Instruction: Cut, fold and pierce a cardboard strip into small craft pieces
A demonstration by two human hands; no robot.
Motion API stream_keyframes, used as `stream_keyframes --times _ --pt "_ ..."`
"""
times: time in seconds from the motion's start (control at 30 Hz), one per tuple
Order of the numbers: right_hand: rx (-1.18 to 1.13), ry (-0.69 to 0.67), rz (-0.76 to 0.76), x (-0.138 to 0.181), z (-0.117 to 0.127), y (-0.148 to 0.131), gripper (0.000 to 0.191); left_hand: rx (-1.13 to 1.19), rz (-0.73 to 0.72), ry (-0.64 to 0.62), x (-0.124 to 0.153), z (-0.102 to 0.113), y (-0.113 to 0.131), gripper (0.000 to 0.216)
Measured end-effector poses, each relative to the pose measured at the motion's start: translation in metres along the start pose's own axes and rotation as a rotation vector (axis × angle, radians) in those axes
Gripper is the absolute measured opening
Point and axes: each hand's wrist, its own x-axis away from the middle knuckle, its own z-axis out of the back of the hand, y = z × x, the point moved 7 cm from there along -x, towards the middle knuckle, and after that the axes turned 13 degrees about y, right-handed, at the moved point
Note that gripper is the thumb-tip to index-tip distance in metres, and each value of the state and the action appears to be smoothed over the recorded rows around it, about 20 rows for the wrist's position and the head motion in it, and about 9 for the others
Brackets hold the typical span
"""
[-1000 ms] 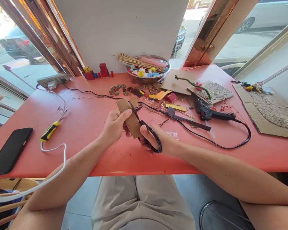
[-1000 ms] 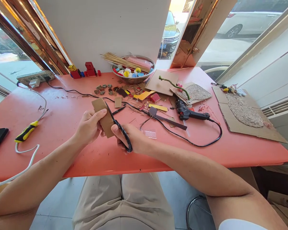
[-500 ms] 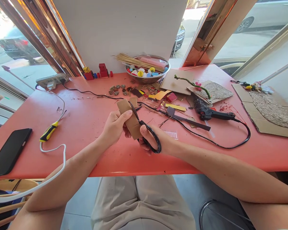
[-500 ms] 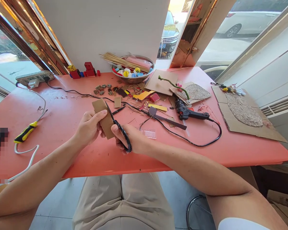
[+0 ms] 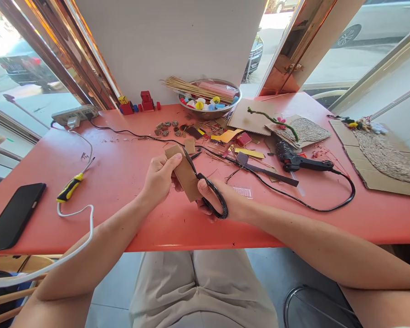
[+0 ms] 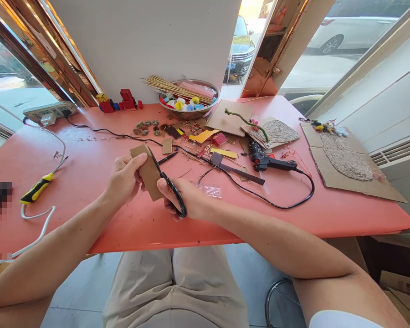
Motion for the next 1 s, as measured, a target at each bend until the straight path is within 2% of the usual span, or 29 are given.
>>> stream_keyframes --times 0.33,0.47,0.53,0.6,0.7,0.83,0.9,1.0 --pt "0.033 0.067 -0.035 0.001 0.004 0.006 0.089 -0.019 0.023 0.000 0.001 0.001 -0.004 0.047" --pt "0.012 0.042 -0.029 0.000 0.002 0.006 0.093 -0.014 0.023 -0.044 0.005 -0.004 -0.006 0.048" --pt "-0.018 0.035 -0.020 -0.003 0.004 0.002 0.088 -0.005 0.016 -0.063 0.006 -0.006 -0.007 0.049" --pt "0.005 0.099 -0.016 -0.009 0.016 -0.002 0.081 0.005 0.009 -0.078 0.005 -0.007 -0.007 0.051" --pt "0.280 0.276 0.039 -0.019 0.050 -0.012 0.069 -0.010 0.001 -0.100 0.000 -0.003 -0.006 0.056" --pt "0.954 0.447 0.150 -0.027 0.088 -0.024 0.047 -0.053 0.000 -0.134 -0.011 0.004 -0.007 0.058" --pt "1.147 0.468 0.160 -0.028 0.094 -0.024 0.036 -0.055 -0.004 -0.121 -0.016 0.008 -0.008 0.055" --pt "1.278 0.410 0.162 -0.027 0.087 -0.021 0.030 -0.051 -0.015 -0.070 -0.023 0.013 -0.009 0.053"
